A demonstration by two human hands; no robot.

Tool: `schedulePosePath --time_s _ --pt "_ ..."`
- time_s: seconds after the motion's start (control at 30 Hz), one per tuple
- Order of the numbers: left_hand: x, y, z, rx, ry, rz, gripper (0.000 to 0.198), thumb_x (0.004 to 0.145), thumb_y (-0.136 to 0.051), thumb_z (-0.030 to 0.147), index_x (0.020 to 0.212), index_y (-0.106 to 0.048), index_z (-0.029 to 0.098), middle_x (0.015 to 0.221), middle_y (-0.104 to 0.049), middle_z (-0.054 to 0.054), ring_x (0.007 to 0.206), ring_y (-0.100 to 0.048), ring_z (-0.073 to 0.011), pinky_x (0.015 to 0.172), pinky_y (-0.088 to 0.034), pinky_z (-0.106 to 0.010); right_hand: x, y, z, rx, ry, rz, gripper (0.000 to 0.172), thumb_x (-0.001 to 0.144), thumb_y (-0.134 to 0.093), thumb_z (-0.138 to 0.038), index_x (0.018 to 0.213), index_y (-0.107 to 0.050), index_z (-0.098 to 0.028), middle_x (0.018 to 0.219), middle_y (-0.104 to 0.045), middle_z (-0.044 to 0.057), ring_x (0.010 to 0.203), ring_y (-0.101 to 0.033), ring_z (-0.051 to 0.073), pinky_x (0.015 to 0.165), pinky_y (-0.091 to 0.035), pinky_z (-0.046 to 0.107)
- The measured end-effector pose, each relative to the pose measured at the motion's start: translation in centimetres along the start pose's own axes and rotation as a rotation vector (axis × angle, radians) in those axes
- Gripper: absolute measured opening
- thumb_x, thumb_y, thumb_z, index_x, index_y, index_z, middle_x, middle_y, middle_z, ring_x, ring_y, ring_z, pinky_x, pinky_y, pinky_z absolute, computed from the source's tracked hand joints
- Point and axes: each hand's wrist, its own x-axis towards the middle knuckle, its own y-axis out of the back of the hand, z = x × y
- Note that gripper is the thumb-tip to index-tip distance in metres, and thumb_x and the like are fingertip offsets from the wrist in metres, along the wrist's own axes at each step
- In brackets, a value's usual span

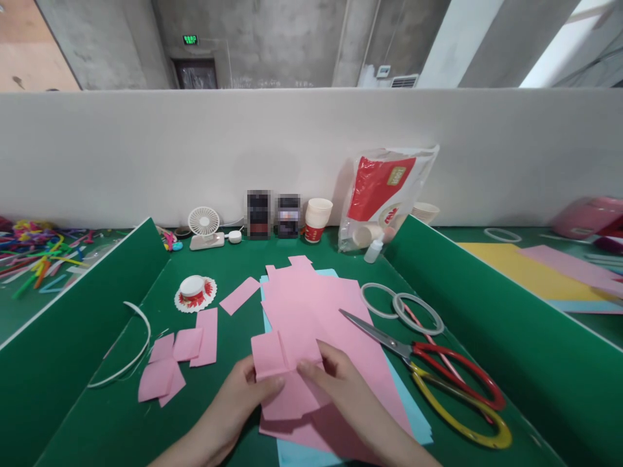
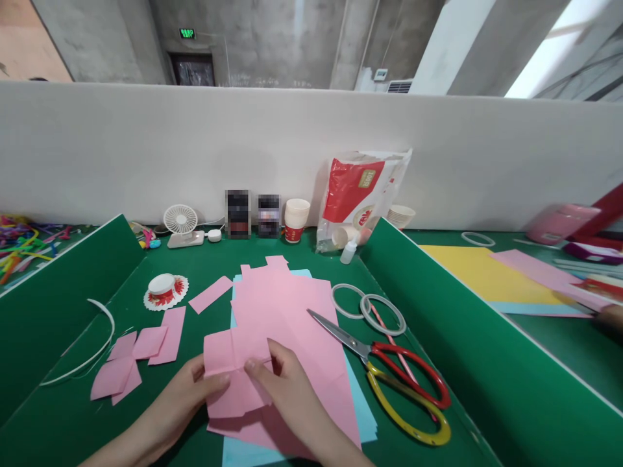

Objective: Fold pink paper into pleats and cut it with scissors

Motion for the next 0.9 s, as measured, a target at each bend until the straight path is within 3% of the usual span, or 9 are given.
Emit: schedulePosePath --time_s 0.3,0.53,0.7,0.9 --pt "0.2 0.1 -0.5 0.216 -0.082 0.068 0.032 0.065 -0.061 0.038 0.086 -0.066 0.014 0.084 -0.07 -0.006 0.08 -0.06 -0.0244 0.07 -0.045 -0.029 0.1 -0.1 0.3 -0.1 0.017 0.083 0.012 0.071 -0.055 -0.028 0.071 -0.056 -0.016 0.067 -0.056 -0.001 0.065 -0.05 0.016 0.06 -0.04 0.026" --pt "-0.2 -0.3 -0.1 0.214 -0.04 0.056 0.034 0.063 -0.062 0.041 0.081 -0.068 0.013 0.072 -0.07 -0.005 0.071 -0.059 -0.0228 0.065 -0.043 -0.028 0.0 0.0 -0.3 0.084 -0.077 -0.023 0.012 0.069 -0.057 -0.028 0.069 -0.055 -0.016 0.064 -0.053 -0.003 0.063 -0.049 0.014 0.061 -0.039 0.025" --pt "-0.4 -0.1 -0.1 0.026 -0.037 -0.032 0.037 0.064 -0.064 0.039 0.092 -0.064 0.015 0.08 -0.069 -0.006 0.077 -0.059 -0.0224 0.069 -0.042 -0.028 -0.1 0.0 -0.3 0.015 -0.046 -0.061 0.012 0.072 -0.054 -0.026 0.065 -0.051 -0.016 0.059 -0.042 -0.005 0.057 -0.04 0.01 0.055 -0.033 0.021" --pt "-0.4 -0.3 0.6 -0.086 -0.038 -0.1 0.027 0.07 -0.06 0.026 0.095 -0.062 0.015 0.083 -0.067 -0.007 0.076 -0.059 -0.0211 0.073 -0.042 -0.031 -0.4 -0.2 -0.4 -0.001 -0.049 -0.172 0.012 0.073 -0.051 -0.027 0.071 -0.051 -0.016 0.066 -0.045 -0.002 0.063 -0.041 0.013 0.061 -0.035 0.024"
